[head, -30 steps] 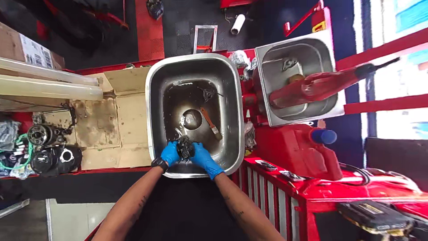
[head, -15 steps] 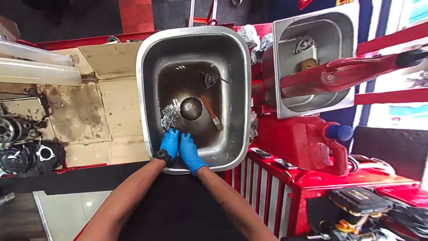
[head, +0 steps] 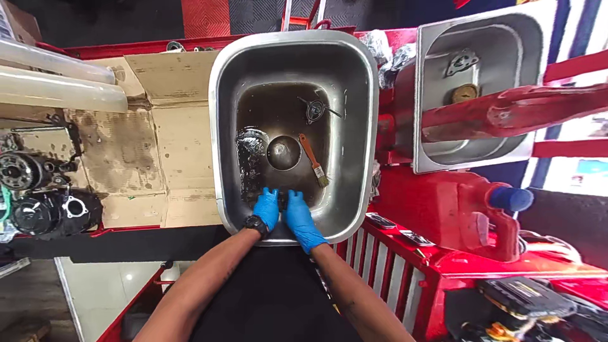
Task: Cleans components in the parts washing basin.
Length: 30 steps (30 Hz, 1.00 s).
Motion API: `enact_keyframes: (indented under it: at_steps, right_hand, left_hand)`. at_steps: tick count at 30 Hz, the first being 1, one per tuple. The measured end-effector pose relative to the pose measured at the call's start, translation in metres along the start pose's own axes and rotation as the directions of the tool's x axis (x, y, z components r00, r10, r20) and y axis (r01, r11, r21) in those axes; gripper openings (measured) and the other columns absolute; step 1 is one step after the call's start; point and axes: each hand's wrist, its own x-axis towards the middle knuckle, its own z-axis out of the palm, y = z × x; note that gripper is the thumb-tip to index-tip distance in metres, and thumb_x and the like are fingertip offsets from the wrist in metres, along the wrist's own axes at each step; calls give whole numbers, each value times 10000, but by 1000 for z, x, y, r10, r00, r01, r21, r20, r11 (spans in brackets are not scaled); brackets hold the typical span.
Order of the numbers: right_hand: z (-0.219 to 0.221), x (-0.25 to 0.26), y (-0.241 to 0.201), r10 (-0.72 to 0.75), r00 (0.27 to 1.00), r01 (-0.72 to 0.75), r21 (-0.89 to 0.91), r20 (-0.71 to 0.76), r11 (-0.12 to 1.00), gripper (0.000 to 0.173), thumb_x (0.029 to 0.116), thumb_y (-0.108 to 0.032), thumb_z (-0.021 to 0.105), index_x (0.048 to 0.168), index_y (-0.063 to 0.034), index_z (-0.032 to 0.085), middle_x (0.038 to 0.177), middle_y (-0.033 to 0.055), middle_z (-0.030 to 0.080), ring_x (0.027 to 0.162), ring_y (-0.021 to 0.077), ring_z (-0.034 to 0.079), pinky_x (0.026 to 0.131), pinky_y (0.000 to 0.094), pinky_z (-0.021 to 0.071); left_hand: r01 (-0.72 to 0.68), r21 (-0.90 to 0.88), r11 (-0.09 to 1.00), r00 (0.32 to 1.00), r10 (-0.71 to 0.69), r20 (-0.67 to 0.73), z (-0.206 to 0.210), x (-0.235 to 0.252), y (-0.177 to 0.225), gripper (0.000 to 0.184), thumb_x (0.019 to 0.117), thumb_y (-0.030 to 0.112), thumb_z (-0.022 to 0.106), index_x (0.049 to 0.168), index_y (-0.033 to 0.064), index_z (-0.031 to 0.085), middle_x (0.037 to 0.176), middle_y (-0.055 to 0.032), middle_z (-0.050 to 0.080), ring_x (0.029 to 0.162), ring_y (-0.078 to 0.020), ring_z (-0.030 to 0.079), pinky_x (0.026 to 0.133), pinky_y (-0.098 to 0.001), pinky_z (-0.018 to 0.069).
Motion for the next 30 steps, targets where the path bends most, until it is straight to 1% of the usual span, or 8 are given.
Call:
enact_keyframes:
  at_steps: [2,7,13,18,20,24,28,30]
  right_hand:
    - [2,-1,3,5,1000,-5,-16,15,1000,693,848,-64,725,1488,-27,459,1454,303,463,1144,451,635,900,565,576]
    - [13,4,-25,-39,998,39,6,40,999,642,888,-47,674,1496,-55,467,1476,285,461,1180,435,625,930,537,569]
    - [-1,1,-5,-9,998,7,29,55,1000,763,817,-65,764,1503,-31,433,1460,268,481,1156,423,642,933,544,566]
    - [-32,7,37,67,998,-67,54,0,996,707,843,-151,783,1469,-23,482,1434,276,510,1189,440,620,967,579,536]
    - [-26,8,39,95,994,-99,67,57,993,727,843,-185,796,1468,-8,470,1437,280,502,1212,437,608,987,573,528]
    - [-15,19,-16,-97,990,84,118,103,989,626,886,-185,733,1448,-25,508,1407,228,569,1248,379,607,1035,554,500]
    - [-5,44,-49,-256,966,256,11,20,967,584,868,-115,713,1425,-36,556,1428,235,541,1296,405,556,1029,558,509]
    - [-4,42,-47,-342,936,347,-44,85,937,436,904,-115,657,1327,-14,628,1364,241,590,1277,414,567,1014,578,498]
  left_hand:
    - [-2,5,1000,1000,2,4,-3,-1,-1,710,869,76,708,1527,113,445,1559,-293,358,1238,-490,567,950,-593,551]
    - [98,-15,995,995,-99,-17,-18,5,-22,882,786,118,814,1559,107,389,1564,-318,334,1243,-501,564,961,-598,543]
    - [42,-5,999,996,-41,75,-16,-9,-14,840,810,203,821,1537,96,414,1556,-295,361,1252,-464,575,992,-582,534]
    - [86,65,994,960,-65,-274,-78,22,-33,744,861,147,749,1532,64,437,1529,-308,401,1340,-501,481,1025,-614,492]
    - [113,46,993,955,-96,-281,-79,35,-26,718,847,97,721,1514,54,461,1518,-302,414,1345,-499,473,1013,-634,491]
    - [63,38,997,998,-62,-22,-58,15,-20,677,872,116,685,1501,22,453,1529,-301,404,1350,-478,485,1064,-606,466]
    - [12,90,996,993,-1,-120,-53,17,-33,666,859,86,674,1496,48,483,1526,-270,422,1341,-459,490,1059,-582,475]
    - [-44,137,990,999,47,-21,-56,17,-31,616,891,114,666,1475,25,491,1510,-295,435,1341,-480,490,1055,-619,466]
